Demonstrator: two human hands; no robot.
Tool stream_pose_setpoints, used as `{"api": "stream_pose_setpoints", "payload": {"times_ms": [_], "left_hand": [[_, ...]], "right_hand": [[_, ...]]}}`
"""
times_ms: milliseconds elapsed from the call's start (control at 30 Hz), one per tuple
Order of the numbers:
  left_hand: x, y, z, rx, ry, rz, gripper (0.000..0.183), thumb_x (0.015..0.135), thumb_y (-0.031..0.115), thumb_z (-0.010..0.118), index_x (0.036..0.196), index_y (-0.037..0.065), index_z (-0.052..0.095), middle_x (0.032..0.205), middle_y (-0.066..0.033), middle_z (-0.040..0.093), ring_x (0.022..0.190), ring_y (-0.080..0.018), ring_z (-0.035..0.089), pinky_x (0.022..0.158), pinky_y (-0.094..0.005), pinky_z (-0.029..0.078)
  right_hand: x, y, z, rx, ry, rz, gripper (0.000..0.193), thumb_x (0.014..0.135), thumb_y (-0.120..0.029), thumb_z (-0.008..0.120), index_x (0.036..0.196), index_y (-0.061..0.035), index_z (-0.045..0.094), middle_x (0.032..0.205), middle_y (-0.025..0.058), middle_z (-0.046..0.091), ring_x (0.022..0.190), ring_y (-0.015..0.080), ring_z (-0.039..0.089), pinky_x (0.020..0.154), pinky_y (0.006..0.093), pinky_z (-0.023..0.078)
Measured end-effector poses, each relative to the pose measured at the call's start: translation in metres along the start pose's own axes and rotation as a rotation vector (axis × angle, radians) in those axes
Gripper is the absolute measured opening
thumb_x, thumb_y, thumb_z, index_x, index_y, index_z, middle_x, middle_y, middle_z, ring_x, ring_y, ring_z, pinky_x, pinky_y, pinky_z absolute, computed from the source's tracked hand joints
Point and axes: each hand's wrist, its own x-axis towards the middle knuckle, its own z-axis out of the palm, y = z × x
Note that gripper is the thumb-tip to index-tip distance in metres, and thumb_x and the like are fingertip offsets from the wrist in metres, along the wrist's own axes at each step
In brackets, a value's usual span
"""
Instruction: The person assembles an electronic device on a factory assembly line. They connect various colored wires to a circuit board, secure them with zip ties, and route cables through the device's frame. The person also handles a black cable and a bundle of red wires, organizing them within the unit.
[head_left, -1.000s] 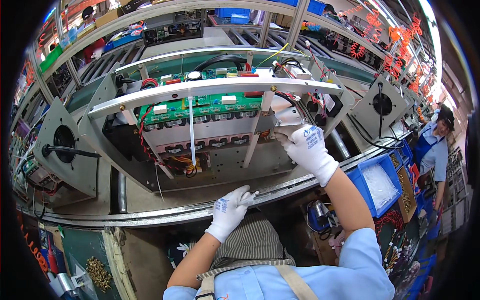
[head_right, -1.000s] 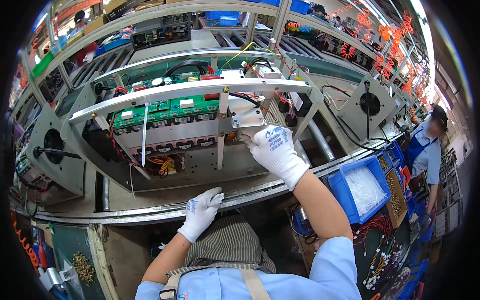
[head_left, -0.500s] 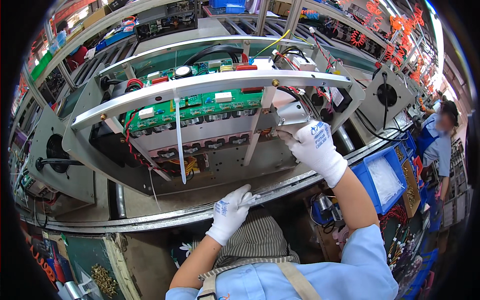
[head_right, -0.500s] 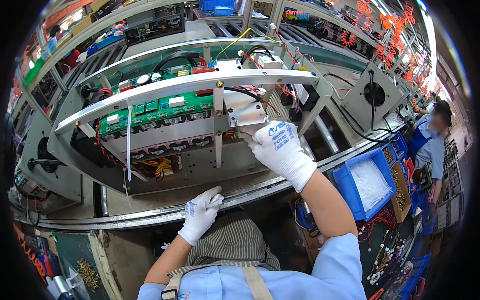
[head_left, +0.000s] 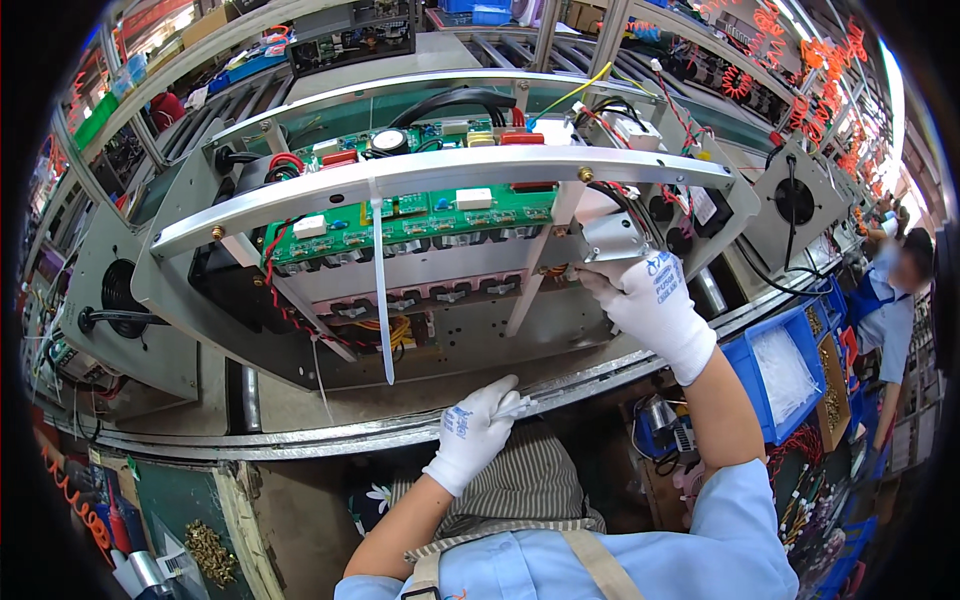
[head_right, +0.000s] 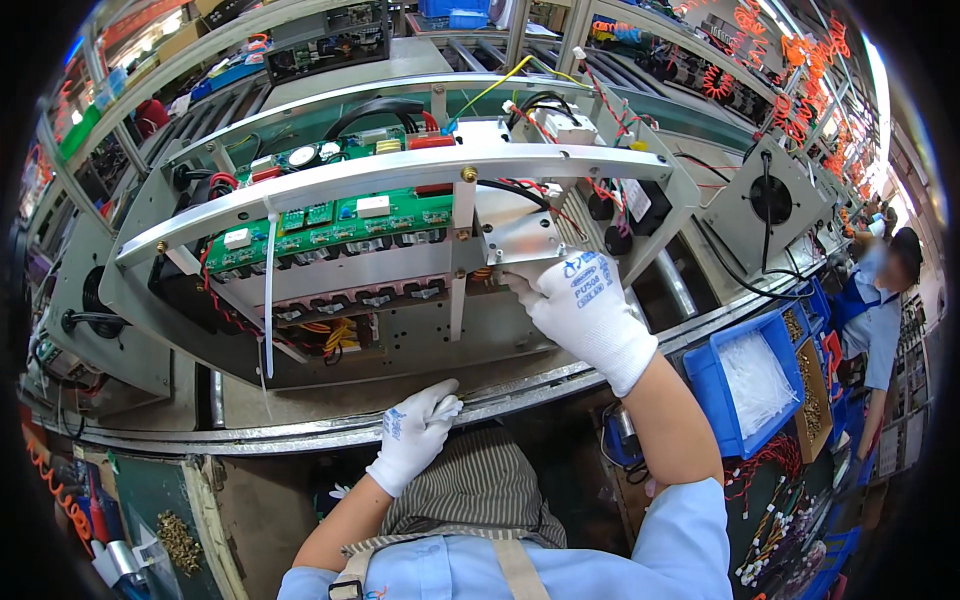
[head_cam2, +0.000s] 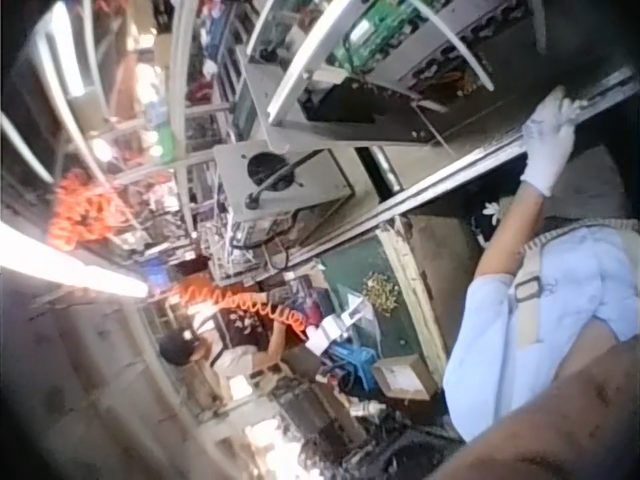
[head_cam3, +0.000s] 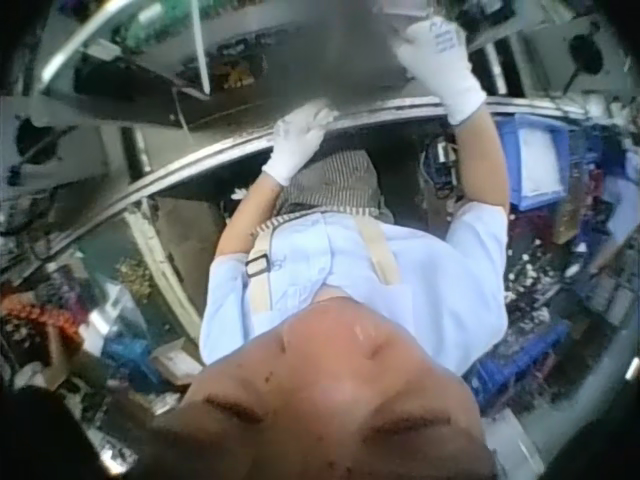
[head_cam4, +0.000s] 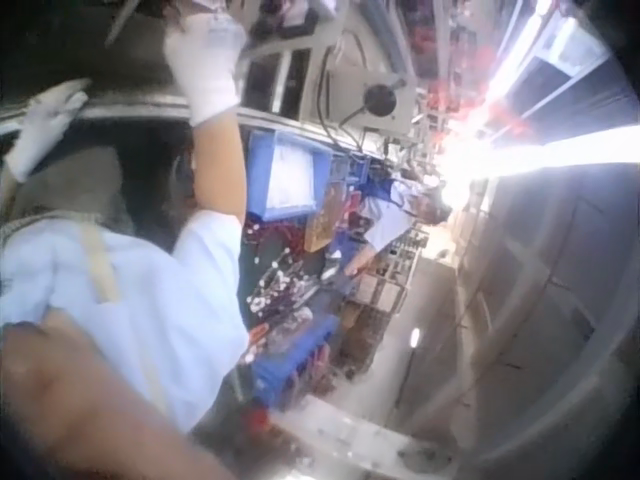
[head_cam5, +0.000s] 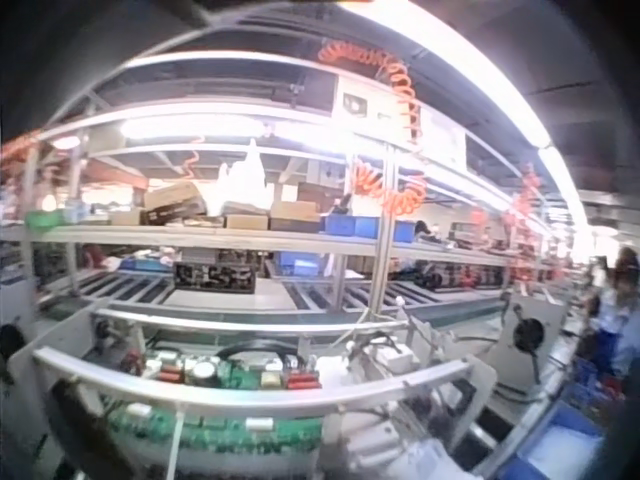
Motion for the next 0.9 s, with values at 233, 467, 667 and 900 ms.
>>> {"api": "stream_pose_setpoints", "payload": {"times_ms": [233, 467, 667, 900], "left_hand": [[0.0, -0.004, -0.001, 0.035, 0.024, 0.027, 0.03, 0.089, 0.02, 0.063, 0.115, 0.005, 0.065, 0.102, -0.0189, 0.069, 0.094, -0.0343, 0.067, 0.08, -0.0376, 0.053], [-0.026, 0.02, -0.026, -0.17, 0.066, 0.015, 0.033, 0.091, 0.018, 0.061, 0.122, 0.005, 0.061, 0.109, -0.0196, 0.067, 0.102, -0.033, 0.065, 0.087, -0.036, 0.052], [-0.168, 0.037, -0.155, 0.408, 0.405, -0.277, 0.027, 0.087, 0.016, 0.061, 0.112, 0.006, 0.065, 0.1, -0.0131, 0.068, 0.091, -0.0298, 0.066, 0.081, -0.0377, 0.053], [-0.413, 0.122, -0.336, 1.157, 0.855, -1.253, 0.013, 0.081, 0.014, 0.063, 0.082, 0.003, 0.07, 0.071, -0.0094, 0.066, 0.064, -0.0145, 0.062, 0.062, -0.0316, 0.046]], "right_hand": [[-0.001, -0.017, -0.001, 0.118, 0.016, 0.037, 0.017, 0.087, -0.019, 0.066, 0.099, -0.0087, 0.071, 0.091, 0.013, 0.071, 0.083, 0.0304, 0.068, 0.073, 0.0388, 0.054], [-0.054, -0.081, 0.014, 0.386, 0.491, 0.088, 0.039, 0.085, -0.008, 0.069, 0.12, 0.0032, 0.057, 0.11, 0.0156, 0.063, 0.096, 0.0228, 0.063, 0.083, 0.0367, 0.048], [-0.141, -0.117, 0.071, 0.905, 0.285, 0.11, 0.045, 0.1, -0.015, 0.051, 0.14, 0.0053, 0.042, 0.141, 0.0198, 0.047, 0.129, 0.0295, 0.047, 0.11, 0.0409, 0.035], [-0.124, -0.132, 0.097, 1.177, -0.106, 0.153, 0.032, 0.102, -0.007, 0.045, 0.13, 0.0063, 0.054, 0.121, 0.0142, 0.063, 0.105, 0.0188, 0.061, 0.094, 0.0314, 0.049]]}}
